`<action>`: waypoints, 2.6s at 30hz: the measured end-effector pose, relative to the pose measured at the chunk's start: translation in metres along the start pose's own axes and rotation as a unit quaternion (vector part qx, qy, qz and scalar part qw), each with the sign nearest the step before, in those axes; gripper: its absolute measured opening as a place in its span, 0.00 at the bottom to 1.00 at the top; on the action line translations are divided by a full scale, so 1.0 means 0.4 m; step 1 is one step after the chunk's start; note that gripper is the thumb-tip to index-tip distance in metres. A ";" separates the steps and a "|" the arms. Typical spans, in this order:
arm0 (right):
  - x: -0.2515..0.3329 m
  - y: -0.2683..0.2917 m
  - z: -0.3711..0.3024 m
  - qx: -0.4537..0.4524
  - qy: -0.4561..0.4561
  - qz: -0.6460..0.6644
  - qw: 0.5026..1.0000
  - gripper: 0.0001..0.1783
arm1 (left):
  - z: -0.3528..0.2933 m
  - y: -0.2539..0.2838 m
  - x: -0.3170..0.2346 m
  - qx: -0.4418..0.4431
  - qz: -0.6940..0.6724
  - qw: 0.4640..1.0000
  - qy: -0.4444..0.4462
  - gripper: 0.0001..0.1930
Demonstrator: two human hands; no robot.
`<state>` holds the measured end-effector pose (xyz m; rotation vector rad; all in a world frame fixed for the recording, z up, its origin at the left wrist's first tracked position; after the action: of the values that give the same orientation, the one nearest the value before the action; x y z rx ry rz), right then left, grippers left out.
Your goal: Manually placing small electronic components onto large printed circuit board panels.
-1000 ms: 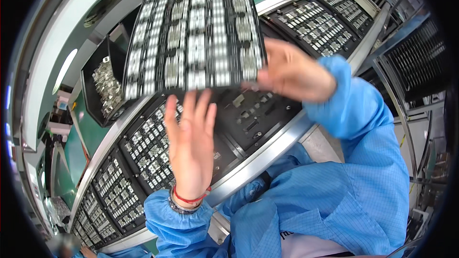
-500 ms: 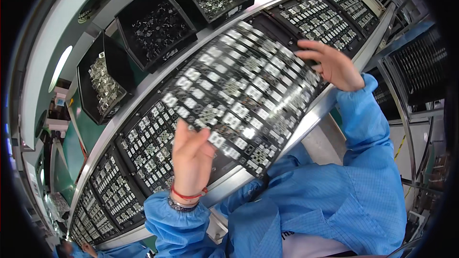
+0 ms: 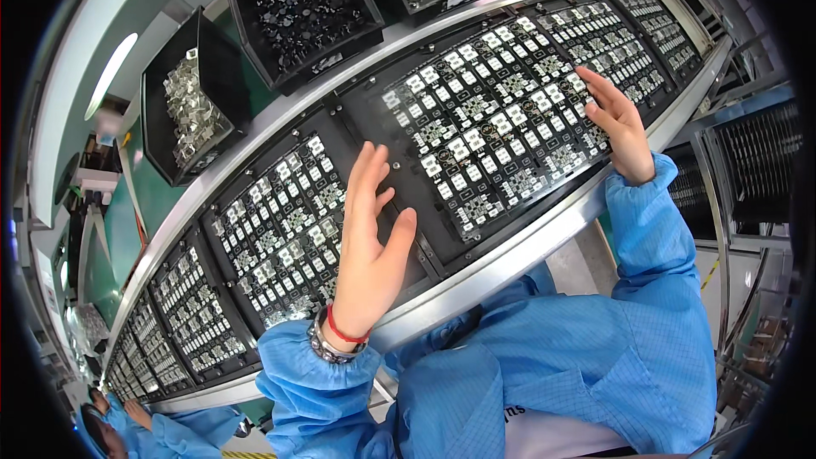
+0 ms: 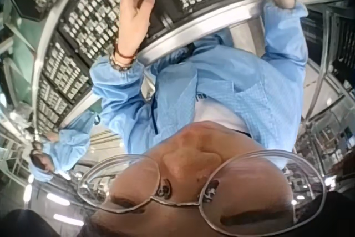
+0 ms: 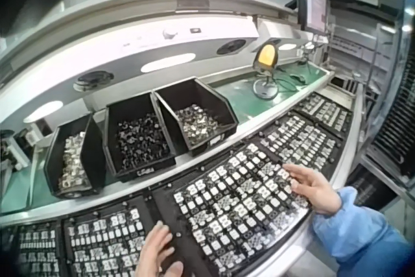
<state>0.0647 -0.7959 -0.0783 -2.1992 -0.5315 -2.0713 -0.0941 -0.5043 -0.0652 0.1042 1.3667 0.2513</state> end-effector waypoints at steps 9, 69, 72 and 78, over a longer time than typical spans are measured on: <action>-0.027 -0.024 0.025 0.020 0.044 -0.060 0.997 0.26 | -0.004 -0.032 -0.016 0.060 0.173 0.979 -0.085 0.17; 0.155 -0.081 0.104 0.265 0.266 -0.439 0.816 0.15 | 0.270 0.080 0.172 -0.039 0.502 0.855 -0.121 0.16; 0.161 -0.177 0.168 0.247 0.291 -0.412 0.827 0.11 | 0.276 0.095 0.194 -0.060 0.455 0.884 -0.088 0.14; 0.068 -0.353 0.301 0.074 0.395 -0.416 0.816 0.13 | 0.287 0.091 0.220 -0.046 0.395 0.913 -0.088 0.13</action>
<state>0.1384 -0.6235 -0.0878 -0.8327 -1.6279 -2.8664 0.0297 -0.4398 -0.1177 0.5922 1.0701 0.9612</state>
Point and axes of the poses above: each hand's wrist, its own z-axis towards the middle knuckle, its own y-axis out of the back of the hand, x = y × z, the point moved 4 cm from there along z, towards the middle knuckle, and after that the axes turned 8 degrees about -y, right-handed, at the moved point
